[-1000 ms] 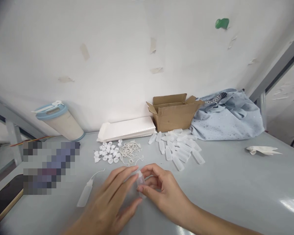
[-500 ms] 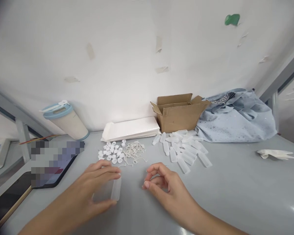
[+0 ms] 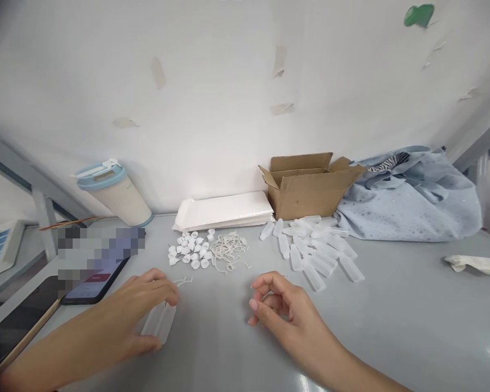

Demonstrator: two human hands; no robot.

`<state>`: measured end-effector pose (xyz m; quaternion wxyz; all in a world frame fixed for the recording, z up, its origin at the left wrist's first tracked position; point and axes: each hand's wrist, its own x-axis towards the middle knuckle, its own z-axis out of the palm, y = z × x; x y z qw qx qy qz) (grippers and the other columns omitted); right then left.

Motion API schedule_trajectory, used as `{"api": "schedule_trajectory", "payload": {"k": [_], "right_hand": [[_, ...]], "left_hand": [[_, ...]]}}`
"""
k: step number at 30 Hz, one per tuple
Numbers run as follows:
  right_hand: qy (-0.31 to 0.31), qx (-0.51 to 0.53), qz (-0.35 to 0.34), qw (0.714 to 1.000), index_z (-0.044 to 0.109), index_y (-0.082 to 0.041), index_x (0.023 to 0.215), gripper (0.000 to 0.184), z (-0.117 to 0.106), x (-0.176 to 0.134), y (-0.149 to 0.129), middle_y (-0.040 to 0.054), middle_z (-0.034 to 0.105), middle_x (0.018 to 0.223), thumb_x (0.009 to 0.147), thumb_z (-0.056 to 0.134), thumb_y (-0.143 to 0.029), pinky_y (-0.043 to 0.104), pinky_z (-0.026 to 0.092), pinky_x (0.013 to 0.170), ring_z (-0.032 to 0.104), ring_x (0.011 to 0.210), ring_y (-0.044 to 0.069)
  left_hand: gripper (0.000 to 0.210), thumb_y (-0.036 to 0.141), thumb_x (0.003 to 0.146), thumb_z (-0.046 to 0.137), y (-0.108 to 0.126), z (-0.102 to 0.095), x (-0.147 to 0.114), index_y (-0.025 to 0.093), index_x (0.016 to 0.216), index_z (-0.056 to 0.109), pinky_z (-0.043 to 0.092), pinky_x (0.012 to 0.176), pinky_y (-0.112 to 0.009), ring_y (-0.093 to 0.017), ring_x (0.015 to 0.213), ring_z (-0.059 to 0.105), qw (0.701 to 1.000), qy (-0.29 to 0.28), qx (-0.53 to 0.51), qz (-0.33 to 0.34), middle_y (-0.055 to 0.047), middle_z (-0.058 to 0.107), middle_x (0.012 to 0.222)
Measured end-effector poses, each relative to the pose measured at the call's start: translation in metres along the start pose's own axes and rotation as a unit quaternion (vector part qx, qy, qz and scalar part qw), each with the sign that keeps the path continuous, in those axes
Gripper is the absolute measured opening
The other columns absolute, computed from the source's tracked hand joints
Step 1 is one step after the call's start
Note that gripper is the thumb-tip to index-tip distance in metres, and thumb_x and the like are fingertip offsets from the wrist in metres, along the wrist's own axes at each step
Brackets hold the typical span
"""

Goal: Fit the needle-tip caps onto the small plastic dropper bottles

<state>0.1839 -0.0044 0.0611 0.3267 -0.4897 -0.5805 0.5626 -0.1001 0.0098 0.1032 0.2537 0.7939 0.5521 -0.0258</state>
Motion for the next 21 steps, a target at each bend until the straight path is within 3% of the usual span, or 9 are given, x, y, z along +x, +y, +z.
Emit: {"api": "schedule_trajectory", "payload": {"k": [7, 16, 19, 21], "right_hand": [[0.000, -0.011, 0.003, 1.000, 0.052, -0.023, 0.095, 0.018, 0.000, -0.001, -0.001, -0.0022, 0.057, 0.078, 0.089, 0.052, -0.040, 0.030, 0.047, 0.069, 0.064, 0.072, 0.015], [0.000, -0.017, -0.009, 1.000, 0.052, -0.023, 0.096, 0.016, -0.003, 0.001, -0.001, -0.0021, 0.055, 0.078, 0.090, 0.051, -0.038, 0.028, 0.047, 0.066, 0.063, 0.071, 0.014], [0.013, -0.034, -0.029, 0.999, 0.051, -0.022, 0.094, 0.015, -0.005, 0.003, -0.002, -0.0017, 0.056, 0.078, 0.090, 0.050, -0.036, 0.027, 0.049, 0.064, 0.063, 0.070, 0.014], [0.031, -0.073, -0.050, 0.996, 0.051, -0.022, 0.095, 0.014, -0.009, 0.006, -0.001, -0.0003, 0.058, 0.079, 0.091, 0.048, -0.035, 0.027, 0.050, 0.063, 0.063, 0.069, 0.014]], "left_hand": [[0.036, 0.011, 0.059, 0.047, -0.003, 0.002, -0.002, 0.025, 0.092, 0.056, 0.041, 0.085, -0.036, -0.024, 0.097, 0.051, 1.000, 0.003, -0.003, 0.011, -0.003, 0.055, 0.101], [0.038, 0.012, 0.061, 0.049, 0.000, 0.000, -0.002, 0.026, 0.096, 0.056, 0.037, 0.094, -0.042, -0.024, 0.101, 0.051, 1.000, -0.021, -0.007, 0.009, -0.003, 0.055, 0.106], [0.030, 0.017, 0.070, 0.055, 0.005, 0.000, 0.003, 0.026, 0.099, 0.057, 0.041, 0.093, -0.042, -0.026, 0.105, 0.051, 1.000, -0.003, -0.008, 0.026, -0.004, 0.057, 0.108], [0.022, 0.025, 0.078, 0.057, 0.012, 0.005, 0.011, 0.025, 0.100, 0.057, 0.040, 0.095, -0.045, -0.027, 0.109, 0.050, 0.998, 0.043, -0.001, 0.049, -0.005, 0.058, 0.111]]}}
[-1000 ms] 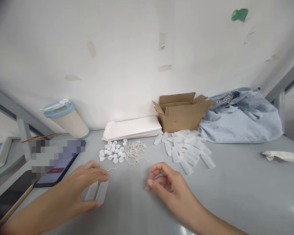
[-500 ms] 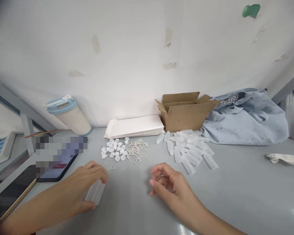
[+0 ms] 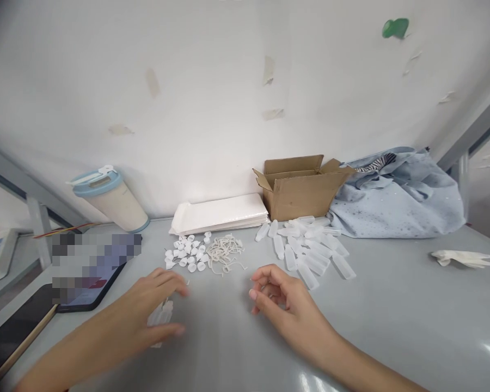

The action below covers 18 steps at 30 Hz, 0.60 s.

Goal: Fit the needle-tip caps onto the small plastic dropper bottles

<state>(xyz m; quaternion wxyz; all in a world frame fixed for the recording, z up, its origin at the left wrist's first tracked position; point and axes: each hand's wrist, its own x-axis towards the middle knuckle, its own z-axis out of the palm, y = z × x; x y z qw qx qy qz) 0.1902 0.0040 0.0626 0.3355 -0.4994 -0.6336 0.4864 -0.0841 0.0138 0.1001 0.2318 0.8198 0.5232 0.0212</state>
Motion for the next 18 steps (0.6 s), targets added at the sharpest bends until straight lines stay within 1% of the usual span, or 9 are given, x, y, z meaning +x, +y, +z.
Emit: {"api": "schedule_trajectory", "payload": {"k": [2, 3, 5, 6, 8, 9, 12, 15, 18], "right_hand": [[0.027, -0.096, -0.059, 0.993, 0.051, -0.022, 0.097, 0.014, -0.005, 0.005, 0.005, 0.0033, 0.061, 0.084, 0.093, 0.044, -0.033, 0.029, 0.052, 0.061, 0.063, 0.071, 0.016], [0.048, -0.167, -0.103, 0.979, 0.052, -0.021, 0.099, 0.014, -0.009, 0.008, 0.008, 0.0059, 0.063, 0.089, 0.093, 0.043, -0.030, 0.030, 0.052, 0.061, 0.063, 0.074, 0.018], [0.080, -0.329, -0.229, 0.913, 0.054, -0.019, 0.104, 0.018, -0.016, 0.017, 0.015, 0.0135, 0.062, 0.105, 0.092, 0.041, -0.024, 0.038, 0.053, 0.070, 0.062, 0.090, 0.024], [0.094, -0.393, -0.264, 0.876, 0.055, -0.018, 0.106, 0.020, -0.020, 0.021, 0.018, 0.0157, 0.060, 0.110, 0.092, 0.039, -0.020, 0.042, 0.052, 0.076, 0.059, 0.099, 0.027], [0.115, -0.469, -0.289, 0.826, 0.056, -0.017, 0.109, 0.024, -0.028, 0.030, 0.024, 0.0189, 0.057, 0.119, 0.092, 0.038, -0.017, 0.047, 0.049, 0.085, 0.055, 0.109, 0.030], [0.124, -0.485, -0.286, 0.817, 0.056, -0.016, 0.110, 0.026, -0.032, 0.033, 0.026, 0.0197, 0.056, 0.121, 0.092, 0.038, -0.016, 0.049, 0.048, 0.087, 0.053, 0.112, 0.031], [0.140, -0.498, -0.251, 0.818, 0.057, -0.014, 0.112, 0.027, -0.040, 0.039, 0.030, 0.0203, 0.058, 0.117, 0.091, 0.041, -0.019, 0.049, 0.048, 0.088, 0.054, 0.111, 0.032], [0.126, -0.495, -0.219, 0.831, 0.059, -0.013, 0.111, 0.028, -0.045, 0.039, 0.034, 0.0194, 0.059, 0.115, 0.089, 0.048, -0.025, 0.049, 0.047, 0.090, 0.054, 0.110, 0.032], [0.116, -0.490, -0.210, 0.838, 0.061, -0.013, 0.111, 0.029, -0.046, 0.038, 0.035, 0.0194, 0.057, 0.119, 0.088, 0.048, -0.024, 0.048, 0.047, 0.091, 0.053, 0.113, 0.032]], "left_hand": [[0.018, 0.026, 0.086, 0.052, 0.007, 0.009, 0.010, 0.023, 0.103, 0.056, 0.040, 0.097, -0.045, -0.026, 0.112, 0.049, 0.996, 0.075, 0.015, 0.054, -0.007, 0.057, 0.116], [0.018, 0.024, 0.088, 0.050, 0.010, 0.015, 0.015, 0.022, 0.105, 0.056, 0.041, 0.098, -0.045, -0.026, 0.115, 0.047, 0.990, 0.108, 0.026, 0.083, -0.008, 0.057, 0.119], [0.023, 0.020, 0.089, 0.047, 0.016, 0.026, 0.024, 0.020, 0.111, 0.055, 0.041, 0.099, -0.046, -0.027, 0.121, 0.044, 0.979, 0.147, 0.069, 0.122, -0.009, 0.054, 0.126], [0.025, 0.017, 0.089, 0.046, 0.018, 0.032, 0.028, 0.018, 0.112, 0.055, 0.041, 0.099, -0.048, -0.029, 0.123, 0.043, 0.974, 0.158, 0.097, 0.132, -0.010, 0.053, 0.130], [0.035, 0.007, 0.086, 0.040, 0.021, 0.041, 0.034, 0.016, 0.116, 0.054, 0.041, 0.097, -0.051, -0.032, 0.126, 0.041, 0.963, 0.169, 0.156, 0.144, -0.011, 0.052, 0.133], [0.042, 0.001, 0.082, 0.037, 0.022, 0.045, 0.036, 0.014, 0.118, 0.053, 0.041, 0.096, -0.052, -0.034, 0.127, 0.040, 0.957, 0.168, 0.183, 0.147, -0.012, 0.052, 0.134], [0.056, -0.008, 0.071, 0.034, 0.026, 0.052, 0.041, 0.010, 0.120, 0.053, 0.041, 0.094, -0.052, -0.037, 0.129, 0.039, 0.945, 0.157, 0.240, 0.156, -0.014, 0.053, 0.134], [0.051, -0.007, 0.072, 0.036, 0.029, 0.055, 0.044, 0.007, 0.118, 0.055, 0.040, 0.094, -0.054, -0.040, 0.130, 0.037, 0.937, 0.143, 0.273, 0.165, -0.017, 0.051, 0.135], [0.049, -0.006, 0.074, 0.036, 0.028, 0.057, 0.047, 0.006, 0.119, 0.054, 0.040, 0.093, -0.055, -0.041, 0.128, 0.038, 0.932, 0.140, 0.287, 0.171, -0.019, 0.052, 0.133]]}}
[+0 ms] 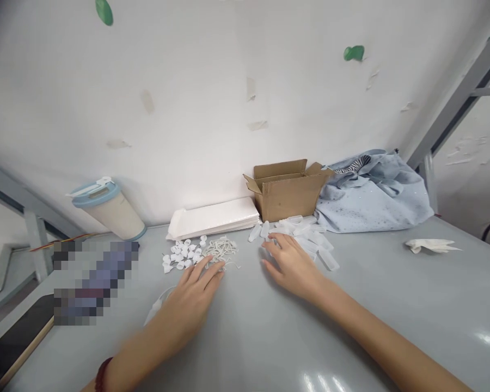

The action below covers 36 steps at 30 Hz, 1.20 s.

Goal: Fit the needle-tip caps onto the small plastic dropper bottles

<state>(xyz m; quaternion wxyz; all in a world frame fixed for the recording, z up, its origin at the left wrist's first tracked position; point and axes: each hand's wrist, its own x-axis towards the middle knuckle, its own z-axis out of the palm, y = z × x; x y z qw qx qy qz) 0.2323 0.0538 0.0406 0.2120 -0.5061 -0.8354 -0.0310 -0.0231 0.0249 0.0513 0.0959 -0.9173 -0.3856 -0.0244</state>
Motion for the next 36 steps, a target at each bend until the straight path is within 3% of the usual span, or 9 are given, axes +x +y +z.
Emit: {"api": "schedule_trajectory", "payload": {"k": [4, 8, 14, 19, 24, 27, 30, 36], "right_hand": [[-0.021, 0.025, -0.017, 0.999, 0.062, -0.014, 0.108, 0.030, -0.001, 0.000, -0.002, 0.0177, 0.058, 0.120, 0.088, 0.040, -0.013, 0.048, 0.046, 0.089, 0.057, 0.108, 0.029], [-0.035, 0.044, -0.046, 0.997, 0.062, -0.018, 0.104, 0.040, 0.000, 0.000, -0.005, 0.0133, 0.064, 0.114, 0.083, 0.032, 0.000, 0.052, 0.043, 0.089, 0.062, 0.100, 0.025], [-0.027, 0.053, -0.069, 0.996, 0.059, -0.017, 0.111, 0.041, 0.002, -0.001, -0.008, 0.0128, 0.065, 0.111, 0.086, 0.032, 0.001, 0.040, 0.046, 0.081, 0.062, 0.091, 0.021], [0.000, -0.047, -0.080, 0.996, 0.060, -0.017, 0.114, 0.045, 0.004, -0.001, -0.004, 0.0132, 0.064, 0.119, 0.082, 0.036, 0.004, 0.048, 0.042, 0.084, 0.056, 0.106, 0.029], [-0.035, -0.069, -0.104, 0.992, 0.061, -0.017, 0.113, 0.052, 0.008, -0.003, -0.001, 0.0112, 0.067, 0.112, 0.077, 0.035, 0.010, 0.052, 0.041, 0.091, 0.054, 0.112, 0.030], [-0.009, -0.064, -0.101, 0.993, 0.060, -0.015, 0.114, 0.052, 0.008, -0.004, -0.003, 0.0151, 0.062, 0.120, 0.075, 0.036, 0.010, 0.046, 0.046, 0.089, 0.053, 0.115, 0.029], [0.012, -0.087, -0.081, 0.993, 0.059, -0.014, 0.117, 0.055, 0.008, -0.004, -0.003, 0.0180, 0.058, 0.126, 0.074, 0.035, 0.009, 0.050, 0.046, 0.088, 0.049, 0.120, 0.034], [-0.028, -0.123, -0.082, 0.989, 0.062, -0.017, 0.110, 0.050, 0.009, -0.003, -0.001, 0.0140, 0.062, 0.119, 0.077, 0.036, 0.009, 0.050, 0.044, 0.087, 0.056, 0.105, 0.030]], "left_hand": [[0.055, -0.009, 0.071, 0.035, -0.003, 0.000, 0.000, 0.008, 0.121, 0.052, 0.042, 0.094, -0.051, -0.035, 0.124, 0.044, 0.999, 0.021, -0.040, -0.016, -0.017, 0.056, 0.126], [0.055, -0.008, 0.071, 0.032, -0.006, -0.010, -0.003, 0.013, 0.116, 0.054, 0.046, 0.093, -0.047, -0.027, 0.114, 0.050, 0.986, 0.049, -0.152, -0.038, -0.013, 0.059, 0.118], [0.032, 0.014, 0.091, 0.035, -0.008, -0.023, -0.008, 0.019, 0.111, 0.059, 0.051, 0.089, -0.039, -0.022, 0.107, 0.057, 0.926, 0.153, -0.316, -0.139, -0.010, 0.060, 0.117], [0.016, 0.022, 0.089, 0.049, -0.010, -0.024, -0.012, 0.022, 0.090, 0.065, 0.053, 0.075, -0.030, -0.017, 0.083, 0.063, 0.887, 0.203, -0.368, -0.191, -0.004, 0.067, 0.098], [0.014, 0.018, 0.087, 0.051, -0.008, -0.026, -0.013, 0.021, 0.078, 0.061, 0.051, 0.065, -0.025, -0.014, 0.071, 0.060, 0.874, 0.196, -0.402, -0.190, -0.002, 0.065, 0.086], [0.011, 0.018, 0.086, 0.052, -0.005, -0.026, -0.013, 0.021, 0.078, 0.059, 0.052, 0.064, -0.025, -0.013, 0.069, 0.061, 0.865, 0.188, -0.417, -0.206, -0.001, 0.065, 0.082], [0.006, 0.019, 0.084, 0.054, -0.005, -0.025, -0.013, 0.022, 0.083, 0.060, 0.054, 0.062, -0.024, -0.013, 0.067, 0.062, 0.849, 0.187, -0.436, -0.233, 0.000, 0.065, 0.080], [0.010, 0.019, 0.084, 0.054, -0.005, -0.024, -0.012, 0.021, 0.081, 0.063, 0.058, 0.071, -0.026, -0.013, 0.072, 0.062, 0.835, 0.195, -0.469, -0.214, 0.000, 0.065, 0.082]]}}
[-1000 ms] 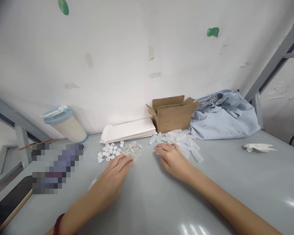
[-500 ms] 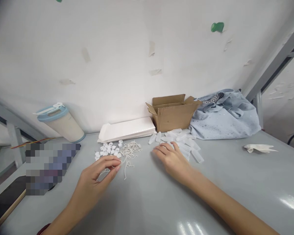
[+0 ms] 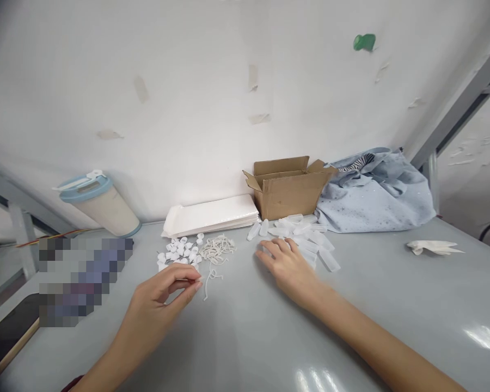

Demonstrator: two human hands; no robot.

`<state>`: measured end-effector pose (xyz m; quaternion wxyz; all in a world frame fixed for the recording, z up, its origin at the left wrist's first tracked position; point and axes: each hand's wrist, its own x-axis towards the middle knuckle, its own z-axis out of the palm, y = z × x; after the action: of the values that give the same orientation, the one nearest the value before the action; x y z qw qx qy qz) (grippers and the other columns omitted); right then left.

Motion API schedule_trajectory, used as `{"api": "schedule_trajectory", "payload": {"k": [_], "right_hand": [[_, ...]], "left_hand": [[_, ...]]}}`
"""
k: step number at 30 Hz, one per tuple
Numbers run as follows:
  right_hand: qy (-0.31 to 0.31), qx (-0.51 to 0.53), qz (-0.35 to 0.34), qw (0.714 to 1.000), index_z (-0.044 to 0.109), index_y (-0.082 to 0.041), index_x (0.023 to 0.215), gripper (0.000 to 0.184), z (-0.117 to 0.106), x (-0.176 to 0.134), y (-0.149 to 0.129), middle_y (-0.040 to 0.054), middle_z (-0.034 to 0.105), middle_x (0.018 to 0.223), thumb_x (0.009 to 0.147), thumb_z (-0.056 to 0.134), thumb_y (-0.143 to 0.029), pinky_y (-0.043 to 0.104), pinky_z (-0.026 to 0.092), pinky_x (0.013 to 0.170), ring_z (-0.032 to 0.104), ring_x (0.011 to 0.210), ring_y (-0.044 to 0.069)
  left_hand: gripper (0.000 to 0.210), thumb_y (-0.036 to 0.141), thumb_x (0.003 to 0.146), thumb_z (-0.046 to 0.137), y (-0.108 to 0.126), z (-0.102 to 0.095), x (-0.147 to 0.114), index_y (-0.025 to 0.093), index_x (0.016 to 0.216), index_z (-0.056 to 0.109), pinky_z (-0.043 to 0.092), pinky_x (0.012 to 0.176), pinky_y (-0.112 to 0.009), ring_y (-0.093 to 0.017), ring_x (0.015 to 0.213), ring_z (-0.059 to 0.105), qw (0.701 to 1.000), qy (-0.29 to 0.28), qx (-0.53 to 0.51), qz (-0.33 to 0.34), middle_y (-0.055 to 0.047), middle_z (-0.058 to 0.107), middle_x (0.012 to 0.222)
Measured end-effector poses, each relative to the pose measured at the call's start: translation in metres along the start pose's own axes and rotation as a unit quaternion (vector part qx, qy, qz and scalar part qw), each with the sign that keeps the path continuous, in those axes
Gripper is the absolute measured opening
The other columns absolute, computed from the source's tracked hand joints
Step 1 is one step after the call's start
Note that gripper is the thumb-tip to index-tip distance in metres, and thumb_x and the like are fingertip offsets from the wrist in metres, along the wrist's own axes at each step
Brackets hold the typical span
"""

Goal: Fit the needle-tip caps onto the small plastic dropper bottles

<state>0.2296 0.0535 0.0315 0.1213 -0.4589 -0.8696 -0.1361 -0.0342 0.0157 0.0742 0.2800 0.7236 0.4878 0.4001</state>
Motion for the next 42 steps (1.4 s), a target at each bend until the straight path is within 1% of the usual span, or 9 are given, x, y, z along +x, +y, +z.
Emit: {"api": "schedule_trajectory", "payload": {"k": [5, 10, 12, 15, 18, 24, 29, 36, 42], "right_hand": [[0.009, 0.031, -0.032, 0.999, 0.060, -0.015, 0.112, 0.045, -0.004, 0.001, -0.005, 0.0128, 0.065, 0.110, 0.082, 0.035, 0.007, 0.044, 0.043, 0.082, 0.057, 0.094, 0.026], [0.019, 0.160, -0.036, 0.986, 0.053, -0.014, 0.117, 0.033, -0.010, -0.001, -0.021, 0.0122, 0.065, 0.100, 0.091, 0.037, -0.004, 0.040, 0.047, 0.076, 0.056, 0.086, 0.025], [0.016, 0.245, -0.024, 0.969, 0.050, -0.015, 0.117, 0.026, -0.017, -0.003, -0.032, 0.0113, 0.064, 0.099, 0.093, 0.039, -0.012, 0.038, 0.048, 0.074, 0.055, 0.086, 0.024], [-0.011, 0.374, 0.004, 0.927, 0.045, -0.019, 0.120, 0.026, -0.030, -0.008, -0.049, 0.0082, 0.061, 0.099, 0.095, 0.042, -0.017, 0.032, 0.049, 0.077, 0.056, 0.091, 0.020], [-0.026, 0.441, 0.011, 0.897, 0.045, -0.021, 0.119, 0.025, -0.039, -0.011, -0.059, 0.0064, 0.059, 0.100, 0.094, 0.043, -0.017, 0.030, 0.049, 0.079, 0.057, 0.093, 0.018], [-0.001, 0.461, 0.019, 0.887, 0.046, -0.021, 0.116, 0.022, -0.035, -0.013, -0.062, 0.0058, 0.062, 0.097, 0.094, 0.044, -0.020, 0.032, 0.049, 0.078, 0.059, 0.090, 0.019], [-0.018, 0.486, 0.046, 0.872, 0.045, -0.021, 0.117, 0.022, -0.035, -0.013, -0.063, 0.0060, 0.063, 0.100, 0.095, 0.041, -0.021, 0.031, 0.050, 0.079, 0.062, 0.089, 0.017], [-0.031, 0.515, 0.075, 0.853, 0.047, -0.020, 0.117, 0.024, -0.036, -0.012, -0.067, 0.0072, 0.065, 0.098, 0.095, 0.039, -0.022, 0.031, 0.051, 0.072, 0.063, 0.081, 0.017], [-0.020, 0.539, 0.080, 0.838, 0.050, -0.019, 0.119, 0.026, -0.034, -0.012, -0.068, 0.0067, 0.066, 0.100, 0.094, 0.041, -0.020, 0.030, 0.050, 0.075, 0.063, 0.083, 0.016]], "left_hand": [[0.010, 0.019, 0.083, 0.056, -0.001, 0.000, 0.000, 0.021, 0.082, 0.065, 0.059, 0.074, -0.026, -0.013, 0.075, 0.063, 1.000, -0.008, -0.026, -0.010, -0.001, 0.065, 0.084], [0.009, 0.017, 0.082, 0.057, 0.001, 0.002, -0.001, 0.021, 0.082, 0.065, 0.059, 0.073, -0.025, -0.013, 0.075, 0.063, 0.999, -0.020, -0.034, -0.012, 0.000, 0.066, 0.084], [0.009, 0.016, 0.082, 0.057, 0.003, 0.005, -0.002, 0.021, 0.082, 0.065, 0.059, 0.073, -0.024, -0.013, 0.076, 0.063, 0.999, -0.023, -0.036, -0.014, 0.000, 0.066, 0.084], [0.010, 0.014, 0.082, 0.057, 0.009, 0.014, -0.007, 0.020, 0.081, 0.065, 0.059, 0.071, -0.023, -0.013, 0.075, 0.063, 0.998, -0.027, -0.050, -0.005, 0.000, 0.066, 0.082], [0.014, 0.011, 0.082, 0.055, 0.015, 0.021, -0.011, 0.020, 0.080, 0.065, 0.059, 0.068, -0.023, -0.013, 0.074, 0.063, 0.997, -0.038, -0.063, 0.010, 0.000, 0.066, 0.081], [0.013, 0.011, 0.084, 0.053, 0.018, 0.022, -0.013, 0.018, 0.081, 0.064, 0.058, 0.069, -0.023, -0.013, 0.076, 0.063, 0.996, -0.045, -0.073, 0.028, -0.002, 0.065, 0.083], [0.015, 0.010, 0.085, 0.052, 0.013, 0.022, -0.015, 0.019, 0.087, 0.065, 0.057, 0.071, -0.022, -0.013, 0.079, 0.065, 0.995, -0.053, -0.058, 0.069, -0.003, 0.065, 0.089], [0.026, 0.008, 0.087, 0.049, 0.009, 0.025, -0.018, 0.019, 0.108, 0.059, 0.056, 0.071, -0.023, -0.014, 0.081, 0.065, 0.986, -0.063, 0.028, 0.151, -0.006, 0.063, 0.100], [0.035, 0.004, 0.089, 0.041, 0.004, 0.031, -0.022, 0.014, 0.121, 0.052, 0.057, 0.071, -0.027, -0.017, 0.087, 0.062, 0.955, -0.051, 0.144, 0.256, -0.011, 0.060, 0.099]]}}
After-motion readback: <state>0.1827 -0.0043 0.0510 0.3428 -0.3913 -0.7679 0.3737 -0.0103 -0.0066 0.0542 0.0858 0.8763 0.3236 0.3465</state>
